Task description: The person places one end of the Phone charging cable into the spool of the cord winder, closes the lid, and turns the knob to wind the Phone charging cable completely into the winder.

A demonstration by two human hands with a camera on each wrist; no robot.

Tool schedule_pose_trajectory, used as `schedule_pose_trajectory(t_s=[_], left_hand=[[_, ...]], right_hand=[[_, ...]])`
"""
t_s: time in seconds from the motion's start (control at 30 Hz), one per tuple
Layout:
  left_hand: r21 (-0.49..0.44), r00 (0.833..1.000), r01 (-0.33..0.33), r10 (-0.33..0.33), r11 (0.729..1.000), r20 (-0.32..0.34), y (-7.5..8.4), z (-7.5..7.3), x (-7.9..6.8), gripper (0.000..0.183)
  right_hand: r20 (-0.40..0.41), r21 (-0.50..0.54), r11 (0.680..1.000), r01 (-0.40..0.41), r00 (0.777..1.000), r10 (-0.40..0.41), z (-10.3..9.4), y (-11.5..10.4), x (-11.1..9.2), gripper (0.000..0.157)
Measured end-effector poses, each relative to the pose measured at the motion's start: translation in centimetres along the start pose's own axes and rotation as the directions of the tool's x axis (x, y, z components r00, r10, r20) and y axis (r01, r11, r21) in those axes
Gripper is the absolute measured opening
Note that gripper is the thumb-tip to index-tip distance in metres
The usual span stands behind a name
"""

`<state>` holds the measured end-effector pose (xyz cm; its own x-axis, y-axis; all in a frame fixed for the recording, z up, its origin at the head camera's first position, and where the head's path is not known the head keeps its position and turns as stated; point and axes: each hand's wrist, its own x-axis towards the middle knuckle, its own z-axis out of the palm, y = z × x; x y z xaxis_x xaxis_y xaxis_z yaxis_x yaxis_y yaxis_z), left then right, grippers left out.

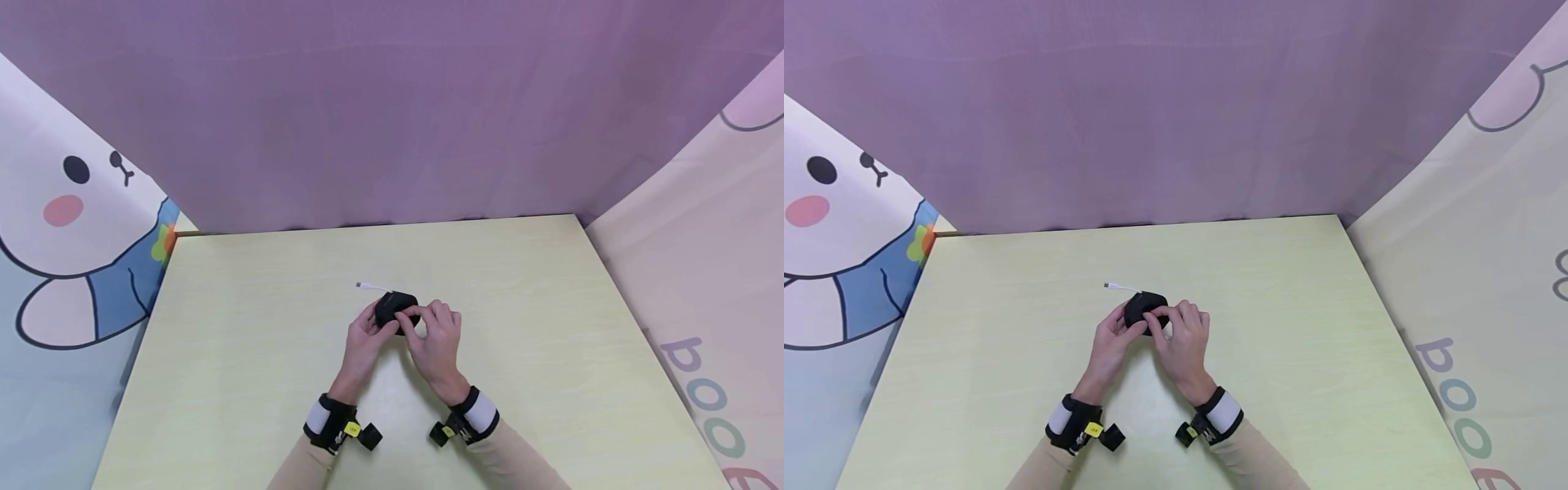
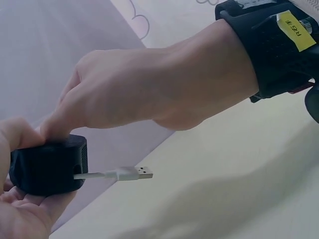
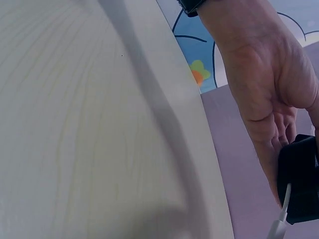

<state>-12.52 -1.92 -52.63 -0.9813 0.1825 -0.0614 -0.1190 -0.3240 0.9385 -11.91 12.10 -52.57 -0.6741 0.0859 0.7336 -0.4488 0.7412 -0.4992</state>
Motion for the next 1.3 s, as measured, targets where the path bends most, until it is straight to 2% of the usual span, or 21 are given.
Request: schedule_pose_trajectory(t_s=[0.23, 0.47, 0.73, 0.83, 0.97, 1.1, 1.2, 1.3], left_hand=[[-0.026, 1.0, -0.003, 0.002, 1.0, -0.03, -0.1, 0.4, -0.2, 0.054], [0.007, 0.998, -0.024, 0.024, 1.0, -0.063, -0.3, 0.7, -0.3, 0.057], [0.021, 0.999, -0.016, 0.017, 1.0, -0.051, -0.4, 0.6, -0.3, 0.055], [0.082, 1.0, 0.011, -0.009, 0.997, -0.022, -0.2, 0.2, -0.1, 0.053], [0.161, 0.997, 0.058, -0.064, 0.985, 0.032, 0.4, -0.5, 0.2, 0.051], [0.188, 0.989, 0.091, -0.11, 0.978, 0.096, 0.8, -0.9, 0.2, 0.052], [0.216, 0.98, 0.104, -0.137, 0.971, 0.143, 0.9, -1.2, 0.3, 0.053], [0.241, 0.967, 0.114, -0.163, 0.964, 0.195, 1.0, -1.5, 0.4, 0.053]], right_hand=[[-0.009, 0.002, 1.0, -0.021, 1.0, 0.021, 0.2, 0.1, -0.1, 0.017], [-0.013, 0.033, 0.998, -0.06, 0.998, 0.06, 0.3, 0.0, -0.2, 0.017], [0.027, 0.072, 0.988, -0.134, 0.991, 0.132, 0.4, 0.1, -0.5, 0.015], [0.056, 0.112, 0.987, -0.117, 0.992, 0.111, 0.3, 0.3, -0.5, 0.012], [0.141, 0.181, 0.978, -0.104, 0.987, 0.079, -0.2, 0.8, -0.5, 0.009], [0.221, 0.24, 0.97, -0.05, 0.975, -0.004, -0.9, 1.6, -0.4, 0.014], [0.265, 0.258, 0.966, 0.031, 0.959, -0.102, -1.4, 2.2, -0.2, 0.019], [0.316, 0.267, 0.957, 0.11, 0.929, -0.195, -1.9, 2.9, 0.3, 0.019]])
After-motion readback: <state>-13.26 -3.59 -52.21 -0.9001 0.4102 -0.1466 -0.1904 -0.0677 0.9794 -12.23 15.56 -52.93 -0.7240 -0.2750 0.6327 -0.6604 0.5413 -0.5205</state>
